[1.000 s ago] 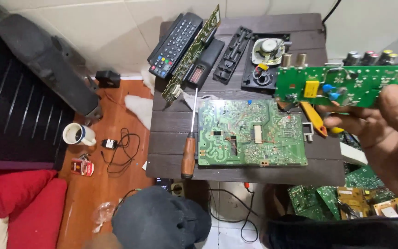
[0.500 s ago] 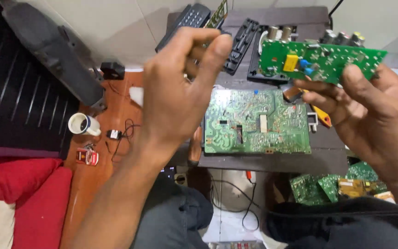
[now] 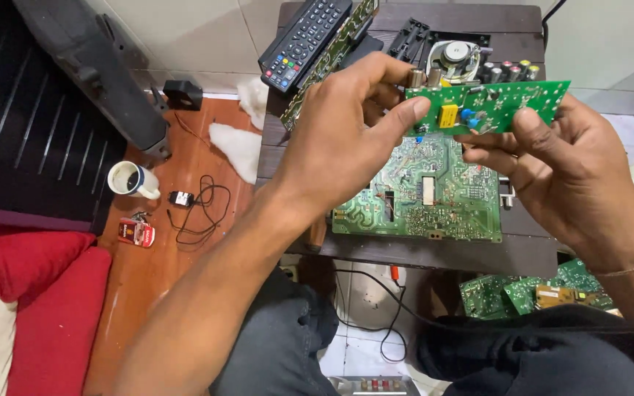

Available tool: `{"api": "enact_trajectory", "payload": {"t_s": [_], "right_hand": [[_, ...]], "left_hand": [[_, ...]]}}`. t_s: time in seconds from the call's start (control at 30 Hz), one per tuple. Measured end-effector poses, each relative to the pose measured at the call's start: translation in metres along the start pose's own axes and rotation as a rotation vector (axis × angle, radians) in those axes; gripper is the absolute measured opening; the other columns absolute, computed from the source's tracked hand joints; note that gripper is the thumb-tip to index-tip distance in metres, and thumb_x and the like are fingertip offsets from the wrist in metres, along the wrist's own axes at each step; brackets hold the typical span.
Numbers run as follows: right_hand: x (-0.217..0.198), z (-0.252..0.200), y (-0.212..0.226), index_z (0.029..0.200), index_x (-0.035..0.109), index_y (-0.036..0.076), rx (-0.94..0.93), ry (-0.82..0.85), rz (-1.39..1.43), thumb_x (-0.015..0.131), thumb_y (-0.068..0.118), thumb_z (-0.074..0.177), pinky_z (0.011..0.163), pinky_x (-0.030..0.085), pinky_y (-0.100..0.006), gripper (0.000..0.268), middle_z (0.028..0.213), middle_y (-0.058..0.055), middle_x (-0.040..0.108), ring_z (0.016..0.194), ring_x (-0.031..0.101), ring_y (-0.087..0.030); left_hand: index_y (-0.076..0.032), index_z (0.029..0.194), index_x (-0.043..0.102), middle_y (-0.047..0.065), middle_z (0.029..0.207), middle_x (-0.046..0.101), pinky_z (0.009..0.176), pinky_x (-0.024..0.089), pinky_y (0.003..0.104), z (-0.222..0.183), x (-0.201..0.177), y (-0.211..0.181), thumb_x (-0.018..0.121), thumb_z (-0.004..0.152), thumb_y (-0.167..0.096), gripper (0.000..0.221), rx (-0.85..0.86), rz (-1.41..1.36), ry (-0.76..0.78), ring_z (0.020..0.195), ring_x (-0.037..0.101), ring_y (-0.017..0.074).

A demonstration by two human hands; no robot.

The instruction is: A person is using a soldering iron to remove or attach components on a small circuit board while inspecting other electronic parts.

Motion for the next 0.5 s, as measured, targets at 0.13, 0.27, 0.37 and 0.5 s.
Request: {"api": "enact_trajectory", "payload": {"t_s": [0.13, 0.27, 0.37, 0.5], "right_hand": [[0.002, 0.003, 0.006, 0.149, 0.043, 0.003, -0.053, 0.043, -0.010, 0.056, 0.020, 0.103, 0.092, 0.063, -0.027, 0.050, 0.125, -0.016, 0.065, 0.102, 0.071, -0.025], [0.004, 0.003, 0.013, 0.147, 0.042, 0.004, -0.087, 0.030, -0.047, 0.054, 0.018, 0.104, 0.093, 0.064, -0.028, 0.046, 0.126, -0.015, 0.064, 0.108, 0.071, -0.025], [0.011, 0.002, 0.019, 0.147, 0.042, 0.003, -0.101, 0.035, -0.110, 0.050, 0.014, 0.107, 0.093, 0.063, -0.028, 0.043, 0.125, -0.018, 0.065, 0.105, 0.071, -0.026], [0.009, 0.003, 0.018, 0.146, 0.043, 0.002, -0.107, 0.023, -0.148, 0.052, 0.009, 0.105, 0.093, 0.064, -0.030, 0.043, 0.119, -0.019, 0.065, 0.105, 0.072, -0.027]], "left_hand": [[0.000, 0.104, 0.065, 0.002, 0.075, 0.069, 0.051, 0.050, 0.022, 0.002, -0.001, -0.002, 0.069, 0.089, -0.004, 0.016, 0.000, -0.031, -0.005, 0.060, 0.060, 0.0074], [0.000, 0.108, 0.066, 0.005, 0.082, 0.071, 0.055, 0.054, 0.021, 0.006, -0.001, 0.009, 0.069, 0.090, -0.003, 0.018, -0.008, -0.010, -0.026, 0.064, 0.063, 0.0080], [0.002, 0.110, 0.065, 0.006, 0.084, 0.070, 0.058, 0.058, 0.021, 0.008, -0.001, 0.018, 0.068, 0.092, -0.004, 0.020, -0.049, -0.063, -0.022, 0.066, 0.066, 0.0085], [0.003, 0.112, 0.065, 0.005, 0.085, 0.067, 0.062, 0.053, 0.022, 0.009, -0.001, 0.025, 0.069, 0.091, -0.003, 0.022, -0.017, -0.073, -0.062, 0.069, 0.061, 0.0083]]}}
Point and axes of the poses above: each hand's wrist, its own z-axis towards the middle knuckle, its own x-axis out of the palm, y = z × x, the point moved 10 cm from there along z, towards the middle knuckle
